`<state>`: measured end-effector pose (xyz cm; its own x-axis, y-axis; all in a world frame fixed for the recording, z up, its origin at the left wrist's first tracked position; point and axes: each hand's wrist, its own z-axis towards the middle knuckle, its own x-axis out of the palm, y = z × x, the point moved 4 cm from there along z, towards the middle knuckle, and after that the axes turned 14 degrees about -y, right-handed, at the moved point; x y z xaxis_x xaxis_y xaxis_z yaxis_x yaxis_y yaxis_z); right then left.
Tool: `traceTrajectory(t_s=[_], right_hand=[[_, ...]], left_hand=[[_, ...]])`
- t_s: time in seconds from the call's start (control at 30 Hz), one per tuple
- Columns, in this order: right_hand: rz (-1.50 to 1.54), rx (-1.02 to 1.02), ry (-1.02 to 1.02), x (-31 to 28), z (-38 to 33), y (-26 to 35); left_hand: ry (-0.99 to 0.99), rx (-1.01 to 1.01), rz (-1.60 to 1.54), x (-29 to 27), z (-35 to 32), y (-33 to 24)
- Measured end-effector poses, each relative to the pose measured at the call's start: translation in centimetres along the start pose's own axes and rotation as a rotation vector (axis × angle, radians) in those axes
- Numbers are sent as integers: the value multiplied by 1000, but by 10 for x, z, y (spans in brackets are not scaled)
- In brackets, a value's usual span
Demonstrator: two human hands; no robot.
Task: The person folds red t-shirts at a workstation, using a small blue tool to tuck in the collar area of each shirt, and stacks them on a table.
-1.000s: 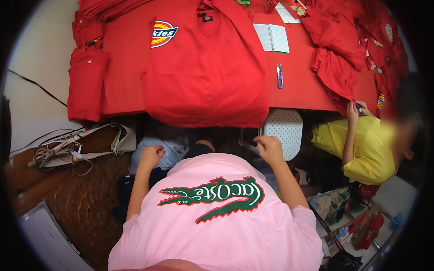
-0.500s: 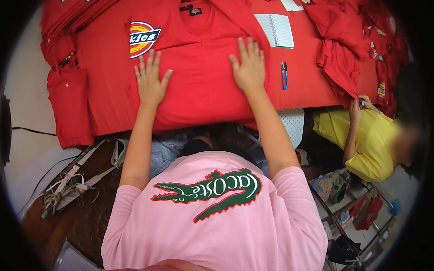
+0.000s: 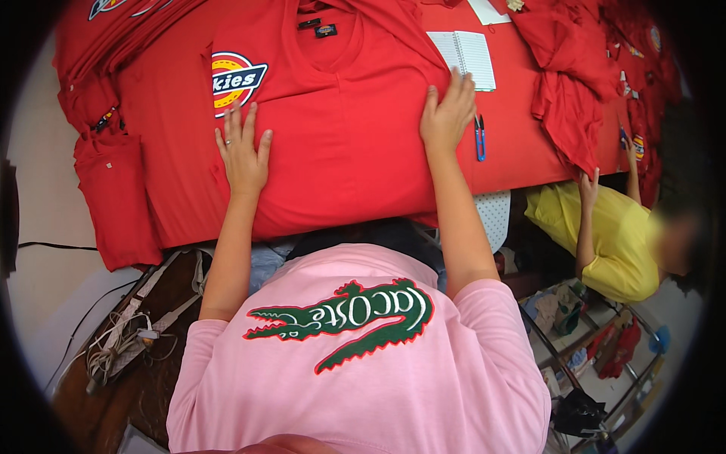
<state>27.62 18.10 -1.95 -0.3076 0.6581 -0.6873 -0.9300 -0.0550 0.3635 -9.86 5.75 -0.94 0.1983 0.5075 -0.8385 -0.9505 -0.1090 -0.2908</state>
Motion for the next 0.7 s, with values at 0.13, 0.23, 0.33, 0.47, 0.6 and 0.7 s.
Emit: traceTrajectory(t_s=[0.13, 0.23, 0.33, 0.47, 0.6, 0.7], right_hand=[[-13, 77, -17, -7, 9, 0], [38, 107, 121, -4, 8, -10], [108, 165, 33, 1, 4, -22], [182, 238, -181, -3, 11, -33], [275, 374, -182, -14, 29, -56], [232, 321, -113, -9, 32, -61]], left_hand=[[-293, -301, -122, 0, 3, 24], [-334, -461, -114, 3, 9, 30], [-267, -602, -182, 13, 24, 48], [-422, -607, -349, 10, 27, 56], [-484, -783, -532, 23, 19, 88], [-399, -795, -495, 22, 23, 86]])
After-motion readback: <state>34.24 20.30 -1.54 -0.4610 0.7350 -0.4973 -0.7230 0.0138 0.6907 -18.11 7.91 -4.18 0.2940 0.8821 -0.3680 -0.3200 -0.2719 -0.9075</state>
